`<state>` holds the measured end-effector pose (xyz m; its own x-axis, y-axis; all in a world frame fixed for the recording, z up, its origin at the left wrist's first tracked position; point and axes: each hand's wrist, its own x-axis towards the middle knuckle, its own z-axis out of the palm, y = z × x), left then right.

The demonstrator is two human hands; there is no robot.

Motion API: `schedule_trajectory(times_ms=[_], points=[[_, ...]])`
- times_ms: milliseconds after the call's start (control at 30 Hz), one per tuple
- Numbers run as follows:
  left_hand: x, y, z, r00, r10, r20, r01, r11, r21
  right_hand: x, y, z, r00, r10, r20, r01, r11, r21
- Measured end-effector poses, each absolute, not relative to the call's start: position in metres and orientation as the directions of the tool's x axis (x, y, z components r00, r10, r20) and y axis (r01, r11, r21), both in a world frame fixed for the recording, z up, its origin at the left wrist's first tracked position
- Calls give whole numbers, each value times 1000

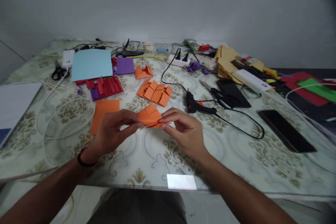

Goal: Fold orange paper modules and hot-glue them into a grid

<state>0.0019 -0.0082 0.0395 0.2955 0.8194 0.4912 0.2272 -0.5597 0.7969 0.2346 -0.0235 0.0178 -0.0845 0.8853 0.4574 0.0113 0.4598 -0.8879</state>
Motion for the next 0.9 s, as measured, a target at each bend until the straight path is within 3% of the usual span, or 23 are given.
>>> schedule_trajectory(times_ms=[167, 433, 900], points=[[-1, -8, 43, 362, 763, 536, 212, -627, 749, 236, -25, 19, -108, 852, 513, 52, 520, -853], [2, -10, 53, 375, 707, 600, 204, -694, 690, 236, -27, 19, -94, 812, 577, -37, 576, -817], [2, -13, 46, 350, 724, 595, 163, -672, 722, 239, -29, 22, -156, 787, 598, 21, 607, -794]])
